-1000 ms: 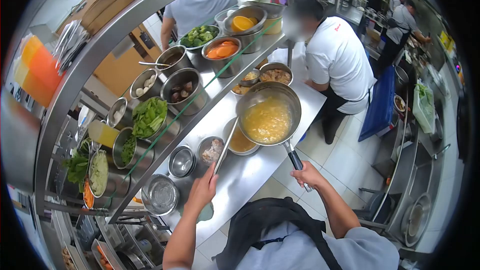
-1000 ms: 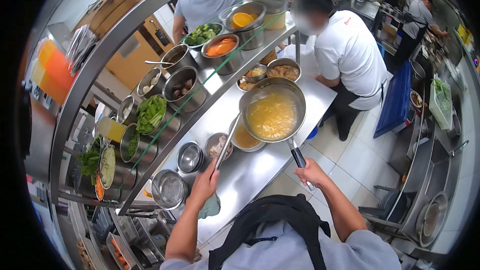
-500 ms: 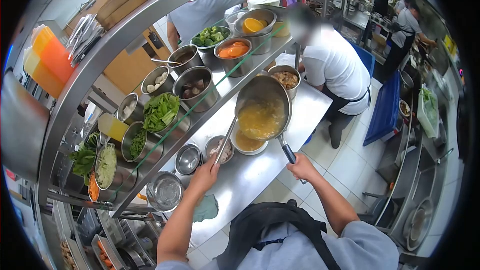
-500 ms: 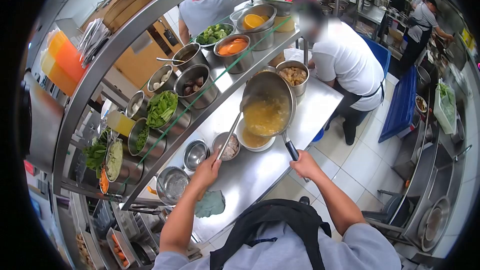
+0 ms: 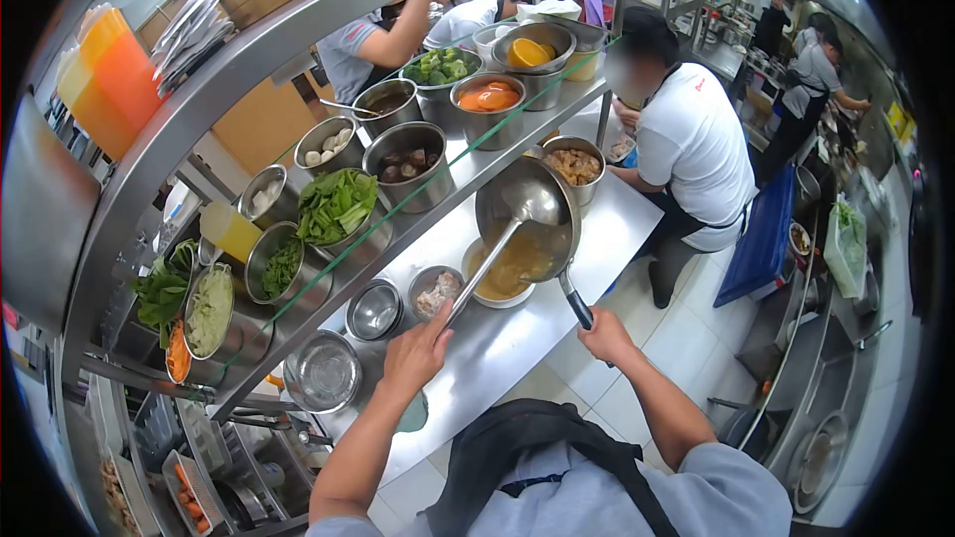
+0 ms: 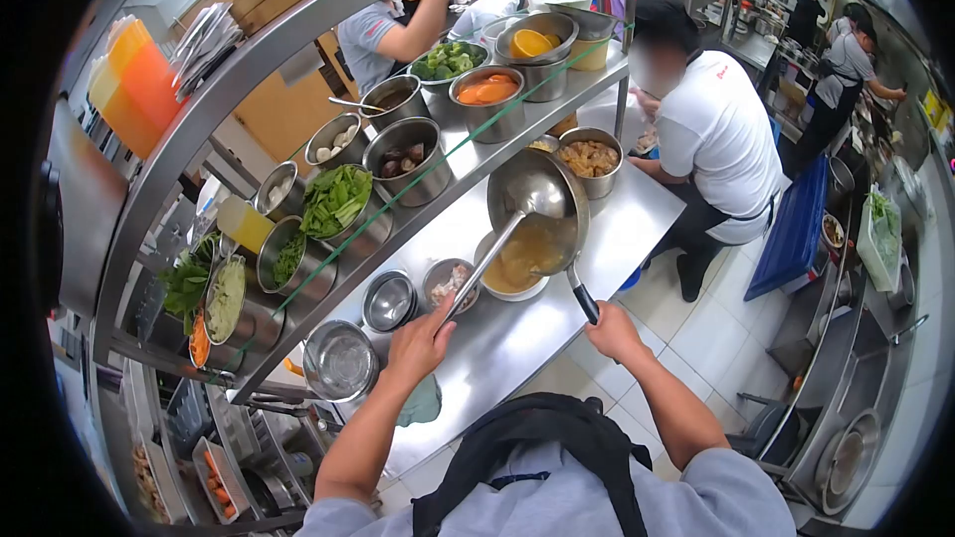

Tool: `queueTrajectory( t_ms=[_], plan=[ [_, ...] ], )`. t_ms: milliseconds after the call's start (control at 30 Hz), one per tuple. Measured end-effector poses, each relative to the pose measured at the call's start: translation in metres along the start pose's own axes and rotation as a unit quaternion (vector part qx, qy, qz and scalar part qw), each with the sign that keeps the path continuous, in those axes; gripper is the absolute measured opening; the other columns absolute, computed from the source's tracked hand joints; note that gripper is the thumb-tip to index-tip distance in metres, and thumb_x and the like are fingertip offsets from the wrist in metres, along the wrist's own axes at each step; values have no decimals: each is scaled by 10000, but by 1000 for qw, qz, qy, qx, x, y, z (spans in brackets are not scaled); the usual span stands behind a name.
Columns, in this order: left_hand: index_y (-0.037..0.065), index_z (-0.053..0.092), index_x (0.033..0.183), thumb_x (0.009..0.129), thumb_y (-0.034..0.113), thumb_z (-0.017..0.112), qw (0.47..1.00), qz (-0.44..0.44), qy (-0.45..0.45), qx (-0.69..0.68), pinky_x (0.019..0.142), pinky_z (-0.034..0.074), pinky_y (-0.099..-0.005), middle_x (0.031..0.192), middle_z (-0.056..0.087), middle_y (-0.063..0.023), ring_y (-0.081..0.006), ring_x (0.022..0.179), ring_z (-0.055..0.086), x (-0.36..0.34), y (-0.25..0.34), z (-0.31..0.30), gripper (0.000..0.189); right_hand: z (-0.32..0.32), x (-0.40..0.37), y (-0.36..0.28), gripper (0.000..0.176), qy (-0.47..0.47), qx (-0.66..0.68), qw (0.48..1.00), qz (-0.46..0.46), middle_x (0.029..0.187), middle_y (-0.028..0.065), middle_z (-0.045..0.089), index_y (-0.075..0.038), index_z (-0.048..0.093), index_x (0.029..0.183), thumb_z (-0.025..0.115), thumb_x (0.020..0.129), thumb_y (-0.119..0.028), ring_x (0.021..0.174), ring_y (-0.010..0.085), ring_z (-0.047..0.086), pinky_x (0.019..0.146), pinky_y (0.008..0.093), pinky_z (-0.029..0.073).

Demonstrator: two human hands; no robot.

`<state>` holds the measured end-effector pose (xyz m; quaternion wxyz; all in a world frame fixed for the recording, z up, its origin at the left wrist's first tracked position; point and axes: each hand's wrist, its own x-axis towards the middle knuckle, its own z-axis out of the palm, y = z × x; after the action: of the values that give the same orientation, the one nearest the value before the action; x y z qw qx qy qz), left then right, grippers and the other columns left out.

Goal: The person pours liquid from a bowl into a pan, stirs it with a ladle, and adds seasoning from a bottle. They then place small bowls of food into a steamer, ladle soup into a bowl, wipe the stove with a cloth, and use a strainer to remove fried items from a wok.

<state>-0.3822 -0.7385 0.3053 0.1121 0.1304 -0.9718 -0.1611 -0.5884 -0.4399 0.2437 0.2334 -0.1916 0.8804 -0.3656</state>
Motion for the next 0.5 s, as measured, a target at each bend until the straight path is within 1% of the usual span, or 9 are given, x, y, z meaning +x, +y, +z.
queueTrajectory(
  t_ms=[67,167,200,233,300,333,400,433,500],
  plan=[
    [288,438,1481,935,315,618,998,2,-27,51,616,537,-485,831,679,-132,-362,706,666,-4,-10,1,576,-3,-1,1,183,3,3,1000,-4,790,250,654,21,628,904,641,792,-122,780,419,651,732,459,505],
    [302,477,1457,936,323,611,995,-18,-61,80,608,533,-490,796,667,-123,-346,704,667,-20,-33,-1,538,-5,-10,-5,176,5,1,1000,-1,787,251,652,21,628,901,630,793,-117,785,421,650,733,465,504],
    [276,502,1442,937,320,610,997,-17,-54,55,626,529,-497,838,685,-146,-368,726,670,-19,-32,-4,519,-4,-12,-6,173,17,-10,1000,-18,784,253,651,21,627,902,625,794,-114,786,429,647,735,470,504],
    [276,502,1442,937,320,610,997,-15,-56,54,626,529,-497,838,685,-146,-368,726,670,-15,-30,-5,519,-3,-13,-6,170,28,-21,999,-35,782,255,651,21,627,902,620,795,-112,787,437,644,738,475,504],
    [226,501,1446,944,306,597,996,-77,-40,-28,638,521,-499,854,691,-183,-393,751,669,-5,-24,-7,517,4,-15,-11,160,37,-36,998,-37,778,258,650,20,622,889,618,796,-110,789,445,641,738,485,502],
    [226,501,1446,944,306,597,996,-77,-41,-31,638,521,-499,854,691,-183,-393,751,669,-4,-28,-3,517,5,-15,-12,150,45,-54,997,-44,774,260,650,19,618,877,616,797,-109,791,453,637,737,495,500],
    [157,499,1445,955,280,577,985,-111,-13,-134,679,518,-491,870,685,-238,-410,790,676,0,-38,5,511,9,-14,-12,156,48,-78,995,-46,782,266,650,17,619,894,610,802,-109,789,456,638,733,492,502],
    [157,499,1445,955,280,577,985,-111,-12,-134,679,518,-491,870,685,-238,-410,790,676,-2,-41,5,511,10,-14,-14,163,51,-98,993,-46,789,271,650,16,619,912,605,806,-108,788,459,638,729,489,505],
    [117,496,1442,964,254,561,932,-226,-121,-256,744,522,-477,937,688,-263,-417,856,686,-11,-41,5,502,11,-16,-16,165,55,-97,993,-47,787,272,650,15,622,917,604,807,-106,789,462,638,733,497,503]
  ],
)
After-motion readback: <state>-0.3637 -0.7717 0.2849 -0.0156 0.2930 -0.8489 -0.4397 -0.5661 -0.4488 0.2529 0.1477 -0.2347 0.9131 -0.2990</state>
